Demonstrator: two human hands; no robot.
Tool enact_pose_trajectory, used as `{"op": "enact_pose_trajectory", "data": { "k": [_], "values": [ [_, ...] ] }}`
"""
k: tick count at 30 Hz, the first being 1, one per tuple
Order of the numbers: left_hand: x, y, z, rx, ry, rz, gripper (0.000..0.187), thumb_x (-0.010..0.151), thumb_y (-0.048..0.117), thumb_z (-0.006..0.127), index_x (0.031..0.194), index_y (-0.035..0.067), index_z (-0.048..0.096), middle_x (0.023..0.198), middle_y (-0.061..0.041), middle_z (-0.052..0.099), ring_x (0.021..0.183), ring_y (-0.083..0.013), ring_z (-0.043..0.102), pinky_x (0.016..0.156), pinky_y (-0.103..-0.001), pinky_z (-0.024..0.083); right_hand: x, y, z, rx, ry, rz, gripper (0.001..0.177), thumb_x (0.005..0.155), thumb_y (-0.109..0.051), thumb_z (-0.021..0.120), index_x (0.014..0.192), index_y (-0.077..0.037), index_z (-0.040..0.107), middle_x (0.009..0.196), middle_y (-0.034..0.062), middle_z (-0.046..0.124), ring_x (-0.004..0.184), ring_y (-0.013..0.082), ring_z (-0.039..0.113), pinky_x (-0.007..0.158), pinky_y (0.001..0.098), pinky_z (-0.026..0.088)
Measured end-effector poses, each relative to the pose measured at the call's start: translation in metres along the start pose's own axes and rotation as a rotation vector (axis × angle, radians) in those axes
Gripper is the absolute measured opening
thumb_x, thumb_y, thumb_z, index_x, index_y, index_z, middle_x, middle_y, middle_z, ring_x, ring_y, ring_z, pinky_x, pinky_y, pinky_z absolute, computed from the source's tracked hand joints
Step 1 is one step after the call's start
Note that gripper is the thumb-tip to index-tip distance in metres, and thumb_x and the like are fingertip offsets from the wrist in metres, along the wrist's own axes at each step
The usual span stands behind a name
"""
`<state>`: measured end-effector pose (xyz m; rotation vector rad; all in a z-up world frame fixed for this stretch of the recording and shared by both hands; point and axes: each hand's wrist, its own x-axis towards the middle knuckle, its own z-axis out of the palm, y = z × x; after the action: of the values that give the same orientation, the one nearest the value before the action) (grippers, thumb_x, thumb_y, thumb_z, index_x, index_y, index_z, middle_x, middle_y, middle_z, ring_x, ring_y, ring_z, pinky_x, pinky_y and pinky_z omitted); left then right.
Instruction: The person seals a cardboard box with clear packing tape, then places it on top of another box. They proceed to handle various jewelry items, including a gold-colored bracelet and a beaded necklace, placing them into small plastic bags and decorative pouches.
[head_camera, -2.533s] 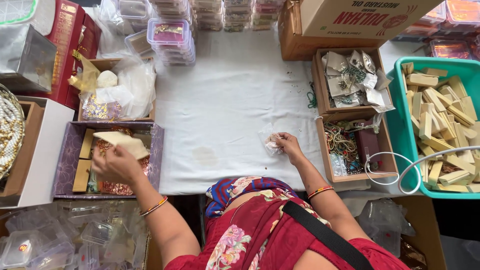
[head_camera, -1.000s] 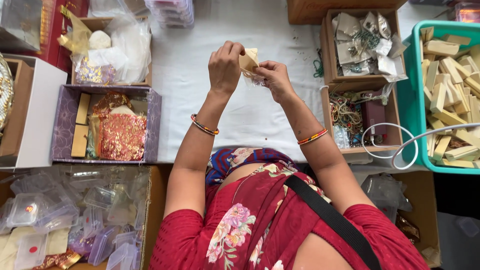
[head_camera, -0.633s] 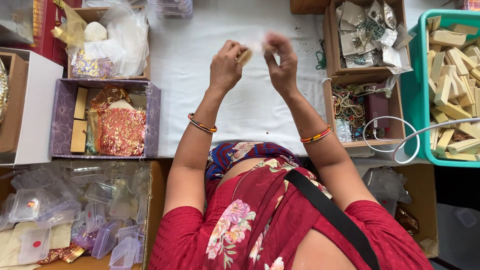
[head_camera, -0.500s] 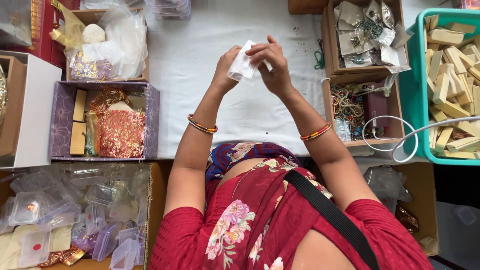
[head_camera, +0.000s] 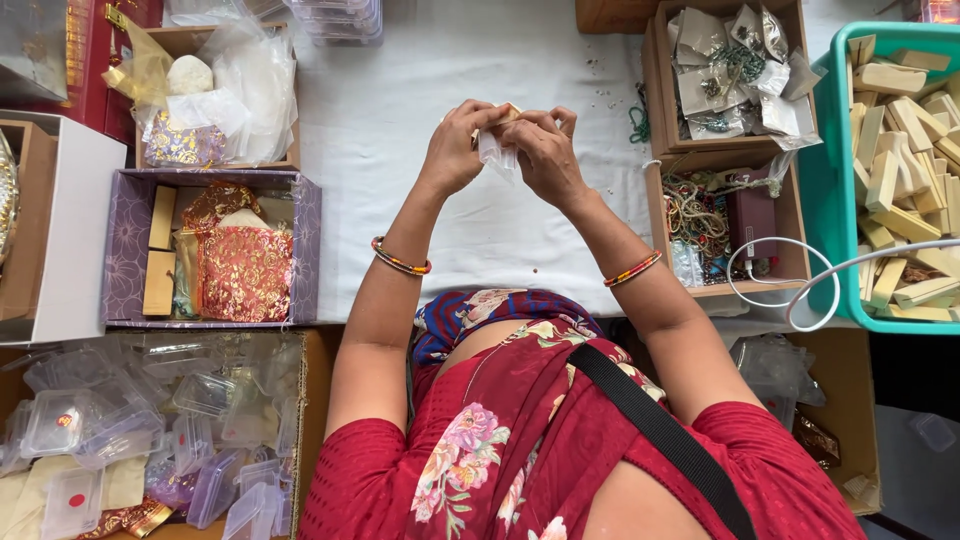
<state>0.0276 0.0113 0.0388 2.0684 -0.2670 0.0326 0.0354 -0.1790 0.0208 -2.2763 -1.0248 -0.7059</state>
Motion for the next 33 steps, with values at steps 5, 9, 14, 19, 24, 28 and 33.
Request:
{"op": "enact_pose_trajectory", "data": {
  "k": [5,9,14,19,24,28,33],
  "values": [
    [-0.001,-0.014,0.005,0.031,-0.067,0.098,0.052,0.083,-0.012,0.065,0.126,0.016,0.074,0.122,0.0,0.071,0.111,-0.024,0.063,0.097,-0.035,0.054,-0.006,0.009,0.001,0.216,-0.145,0.016,0.015,0.095,0.001,0.072,0.093,-0.011,0.064,0.096,-0.004,0.073,0.097,0.0154,0.069,0.109,0.0436,0.041],
    [-0.001,-0.027,0.008,-0.145,-0.16,0.043,0.053,0.085,-0.013,0.058,0.126,0.016,0.074,0.121,-0.001,0.071,0.114,-0.0226,0.065,0.099,-0.034,0.053,-0.007,0.004,-0.007,0.145,-0.143,-0.177,0.018,0.087,0.0,0.071,0.09,-0.012,0.058,0.105,-0.001,0.071,0.106,0.0195,0.069,0.115,0.0518,0.038],
    [-0.006,-0.033,0.02,-0.041,-0.167,0.008,0.046,0.087,-0.009,0.059,0.123,0.015,0.075,0.119,-0.001,0.072,0.109,-0.0243,0.065,0.097,-0.036,0.054,-0.038,0.018,0.009,-0.109,-0.299,-0.134,0.012,0.101,-0.003,0.067,0.111,-0.008,0.063,0.111,0.0025,0.069,0.101,0.0189,0.068,0.111,0.0413,0.043],
    [-0.011,-0.035,0.035,0.166,-0.12,0.006,0.043,0.087,-0.007,0.062,0.121,0.015,0.077,0.119,0.0,0.072,0.104,-0.026,0.06,0.096,-0.037,0.052,-0.035,0.001,0.011,-0.139,-0.4,-0.044,0.017,0.091,-0.014,0.071,0.106,-0.01,0.064,0.1,0.0019,0.067,0.095,0.0193,0.068,0.112,0.0496,0.041],
    [-0.012,-0.026,0.033,0.085,-0.099,-0.106,0.04,0.088,-0.006,0.061,0.118,0.016,0.077,0.119,0.003,0.072,0.105,-0.0233,0.059,0.096,-0.036,0.052,-0.022,-0.027,-0.004,-0.088,-0.403,0.033,0.039,0.065,-0.024,0.082,0.095,-0.007,0.064,0.099,0.01,0.065,0.092,0.0229,0.068,0.11,0.0651,0.028],
    [-0.012,-0.031,0.033,0.04,-0.126,-0.17,0.036,0.09,-0.002,0.062,0.116,0.017,0.078,0.118,0.003,0.073,0.105,-0.0211,0.06,0.096,-0.034,0.052,-0.045,-0.013,0.017,-0.072,-0.341,0.075,0.035,0.076,-0.011,0.079,0.108,-0.006,0.066,0.097,0.006,0.069,0.095,0.0221,0.069,0.121,0.0621,0.026],
    [-0.016,-0.041,0.027,0.021,-0.199,-0.235,0.04,0.088,-0.003,0.059,0.118,0.017,0.077,0.118,0.0,0.073,0.105,-0.0201,0.064,0.096,-0.035,0.053,-0.058,0.004,0.019,-0.009,-0.289,0.102,0.018,0.097,-0.003,0.071,0.112,-0.009,0.064,0.103,0.0014,0.072,0.099,0.0178,0.071,0.127,0.0535,0.036]
  ]
}}
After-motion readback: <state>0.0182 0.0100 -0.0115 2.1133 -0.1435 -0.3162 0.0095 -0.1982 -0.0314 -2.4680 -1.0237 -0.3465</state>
